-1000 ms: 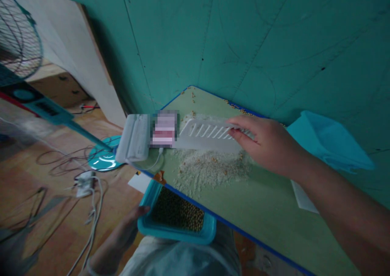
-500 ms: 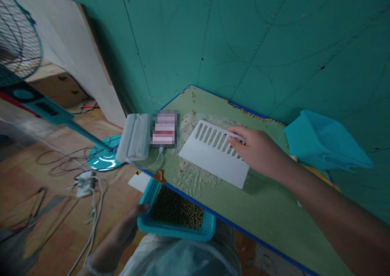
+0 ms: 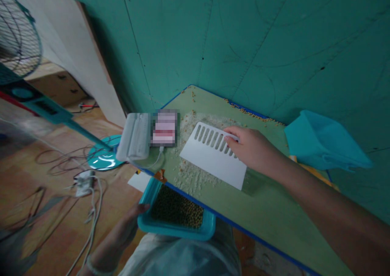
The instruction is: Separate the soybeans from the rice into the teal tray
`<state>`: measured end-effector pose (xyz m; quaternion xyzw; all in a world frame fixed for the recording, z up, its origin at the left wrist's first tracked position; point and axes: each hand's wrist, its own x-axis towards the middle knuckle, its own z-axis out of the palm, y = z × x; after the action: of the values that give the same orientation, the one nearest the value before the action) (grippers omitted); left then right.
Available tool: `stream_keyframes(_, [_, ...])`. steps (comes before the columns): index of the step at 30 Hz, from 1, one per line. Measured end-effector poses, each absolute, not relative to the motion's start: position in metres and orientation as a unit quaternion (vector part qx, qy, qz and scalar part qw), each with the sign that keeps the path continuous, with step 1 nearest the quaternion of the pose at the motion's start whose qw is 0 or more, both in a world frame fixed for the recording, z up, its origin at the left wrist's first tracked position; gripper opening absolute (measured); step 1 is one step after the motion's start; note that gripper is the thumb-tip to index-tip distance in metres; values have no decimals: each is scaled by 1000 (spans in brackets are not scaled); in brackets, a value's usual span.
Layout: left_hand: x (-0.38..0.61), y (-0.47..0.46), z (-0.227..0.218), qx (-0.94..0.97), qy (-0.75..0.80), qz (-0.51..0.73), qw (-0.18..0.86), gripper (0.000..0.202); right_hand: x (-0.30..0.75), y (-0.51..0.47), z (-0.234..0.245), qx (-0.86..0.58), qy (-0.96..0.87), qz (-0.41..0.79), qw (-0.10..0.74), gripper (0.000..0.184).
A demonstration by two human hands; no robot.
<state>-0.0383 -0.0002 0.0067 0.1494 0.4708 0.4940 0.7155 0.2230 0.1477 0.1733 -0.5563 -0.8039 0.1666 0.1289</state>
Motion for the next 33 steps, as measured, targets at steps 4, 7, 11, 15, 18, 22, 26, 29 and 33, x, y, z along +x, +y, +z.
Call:
stream_keyframes(4, [-39,-1,5,162,472,495,711,70,222,147,172,-547,-807,182,128,24])
stream_keyframes(7, [-41,-3,2,162,469,488,718,71,221,146,172,-550,-805,182,131,24])
stream_keyframes(11, [-43,-4,-2,161,455,483,731,73,219,144,173,-553,-802,190,123,24])
stream_keyframes(15, [-43,-4,-2,163,457,482,730,73,217,141,176,-555,-801,200,102,26])
stream_keyframes(18, [-42,-4,-1,157,450,489,731,72,216,139,176,-547,-806,201,98,27])
stream_keyframes(22, [-41,-5,-2,151,454,483,734,66,216,137,173,-538,-809,211,104,26])
stream_keyframes(26, [-42,-6,-2,157,454,487,730,58,216,138,169,-542,-802,226,112,25])
stream_keyframes(29, [-43,-6,-3,159,456,484,730,48,216,138,166,-541,-796,249,113,26])
stream_keyframes(33, [-45,-5,-4,163,471,469,729,34,216,135,163,-539,-789,271,115,27])
